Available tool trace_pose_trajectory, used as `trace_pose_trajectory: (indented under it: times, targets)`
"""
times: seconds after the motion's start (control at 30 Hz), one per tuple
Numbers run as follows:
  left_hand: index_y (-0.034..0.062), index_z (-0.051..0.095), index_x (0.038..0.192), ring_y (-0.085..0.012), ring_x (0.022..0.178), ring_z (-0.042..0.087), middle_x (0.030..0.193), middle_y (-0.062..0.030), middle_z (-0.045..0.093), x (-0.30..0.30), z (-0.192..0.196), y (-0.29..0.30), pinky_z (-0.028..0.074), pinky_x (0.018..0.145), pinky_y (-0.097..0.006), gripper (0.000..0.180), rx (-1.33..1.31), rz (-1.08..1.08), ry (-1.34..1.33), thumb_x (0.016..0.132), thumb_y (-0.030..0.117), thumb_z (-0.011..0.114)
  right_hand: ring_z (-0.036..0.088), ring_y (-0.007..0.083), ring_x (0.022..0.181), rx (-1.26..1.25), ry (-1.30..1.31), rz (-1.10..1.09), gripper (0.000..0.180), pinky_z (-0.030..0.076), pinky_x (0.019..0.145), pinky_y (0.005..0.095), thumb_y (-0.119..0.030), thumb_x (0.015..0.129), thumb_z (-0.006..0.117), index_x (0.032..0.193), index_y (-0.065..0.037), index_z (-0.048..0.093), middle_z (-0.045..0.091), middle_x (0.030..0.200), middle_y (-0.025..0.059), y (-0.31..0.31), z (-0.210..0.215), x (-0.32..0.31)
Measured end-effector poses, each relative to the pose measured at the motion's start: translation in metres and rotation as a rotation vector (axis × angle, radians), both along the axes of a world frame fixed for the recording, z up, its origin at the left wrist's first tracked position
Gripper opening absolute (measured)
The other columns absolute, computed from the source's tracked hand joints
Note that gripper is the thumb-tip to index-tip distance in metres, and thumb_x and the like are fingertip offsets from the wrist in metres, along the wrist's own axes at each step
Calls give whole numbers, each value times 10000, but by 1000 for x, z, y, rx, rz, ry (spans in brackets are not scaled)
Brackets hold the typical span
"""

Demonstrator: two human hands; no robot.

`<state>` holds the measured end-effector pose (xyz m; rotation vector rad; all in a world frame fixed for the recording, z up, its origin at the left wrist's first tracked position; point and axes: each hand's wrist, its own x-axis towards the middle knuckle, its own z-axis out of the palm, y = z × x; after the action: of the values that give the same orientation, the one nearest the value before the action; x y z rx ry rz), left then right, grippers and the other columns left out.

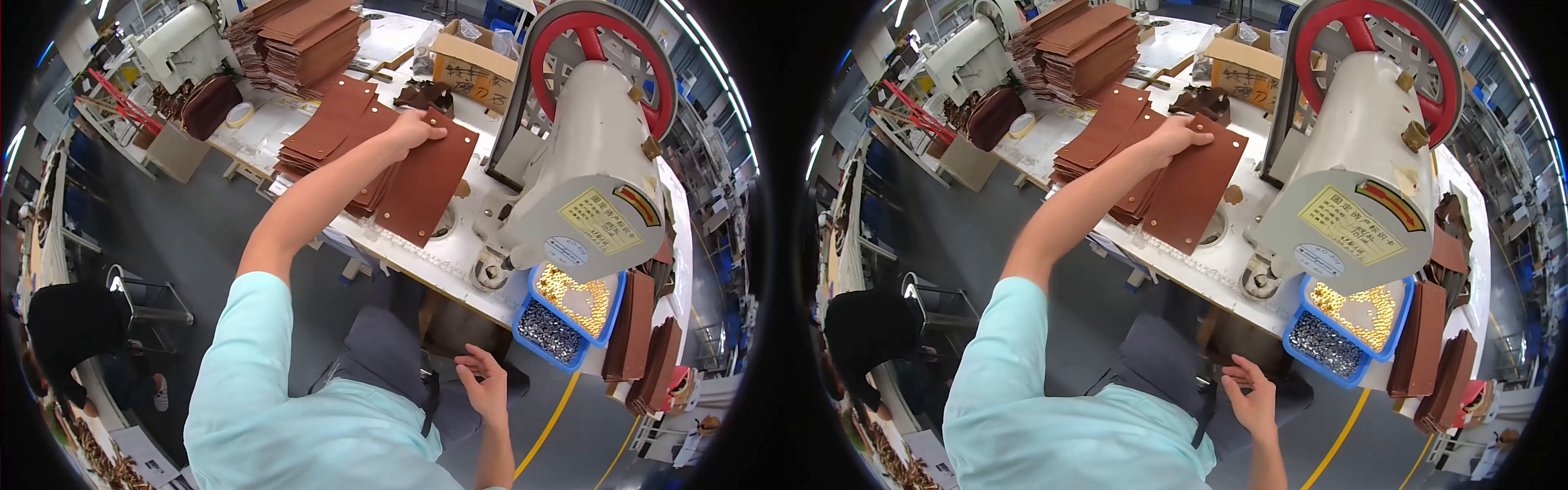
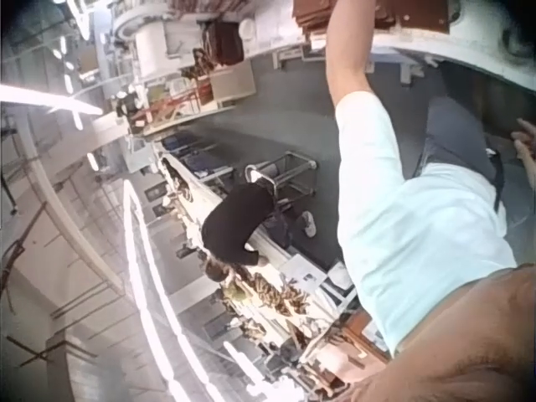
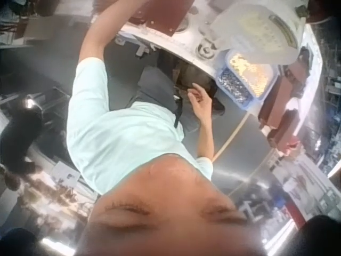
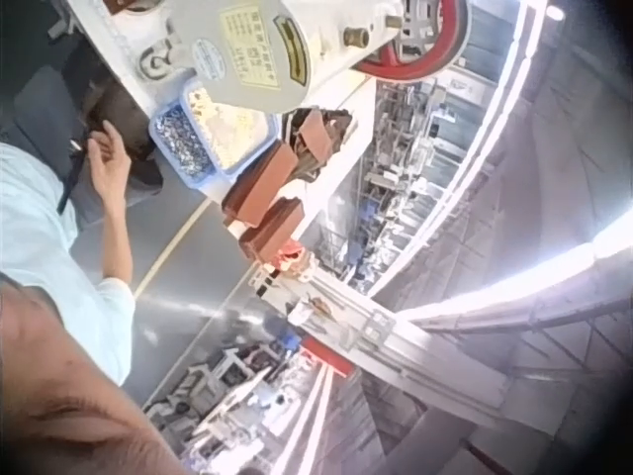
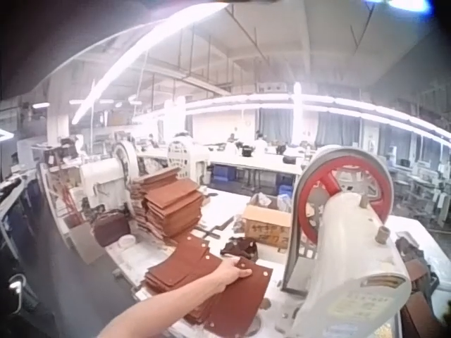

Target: Attaching metal hardware to leather pieces using a manual press machine.

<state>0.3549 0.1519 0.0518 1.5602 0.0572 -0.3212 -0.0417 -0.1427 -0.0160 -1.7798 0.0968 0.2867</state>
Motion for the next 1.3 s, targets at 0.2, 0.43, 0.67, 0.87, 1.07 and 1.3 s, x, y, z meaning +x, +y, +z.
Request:
trace_pose_trajectory:
  times: [0.2, 0.43, 0.67, 0.87, 1.07, 1.3]
  targets:
    - [71, 610, 1327, -401, 1194, 611, 1279, -213, 646, -3, -17, -41, 497, 1016, -479, 518, 787, 205, -627, 838, 195, 725, 731, 162, 912, -268, -91, -43, 382, 572, 834, 301, -27, 870, 743, 1243, 11, 669, 768, 1014, 127, -30, 23, -22]
    - [115, 640, 1343, -438, 1386, 451, 1493, -235, 506, -123, -46, -20, 388, 1137, -510, 547, 1032, -238, -878, 874, 368, 760, 713, 307, 985, -875, -698, -639, 273, 551, 871, 364, 18, 835, 741, 1104, -23, 715, 740, 1091, 150, -170, 47, 17]
    - [64, 528, 1460, -494, 1482, 277, 1592, -278, 350, -185, -64, -46, 260, 1202, -562, 762, 1059, -235, -656, 831, 396, 803, 578, 366, 1285, -1424, -65, -897, 877, 485, 1053, 443, -439, 698, 887, 1439, -105, 556, 628, 1363, 171, -315, 85, 20]
    - [68, 521, 1458, -458, 1487, 293, 1571, -254, 384, -203, -60, -44, 218, 1218, -573, 717, 1113, -158, -722, 852, 338, 794, 679, 327, 1150, -1159, 228, -734, 974, 540, 979, 458, -537, 609, 923, 1412, -99, 588, 711, 1241, 147, -330, 106, 34]
    - [56, 661, 1201, -393, 1350, 482, 1342, -155, 602, -253, -59, -67, 346, 1133, -524, 379, 772, 55, -900, 836, 75, 761, 666, 328, 1168, -1240, 271, -718, 966, 540, 969, 463, -578, 613, 905, 1395, -97, 606, 700, 1247, 147, -323, 113, 39]
    - [89, 706, 1088, -348, 1206, 598, 1225, -111, 658, -337, -87, -114, 449, 1046, -490, 335, 477, -233, -1021, 764, 55, 786, 645, 340, 1184, -1435, 260, -736, 931, 527, 990, 456, -586, 626, 896, 1366, -87, 632, 671, 1258, 172, -309, 113, 39]
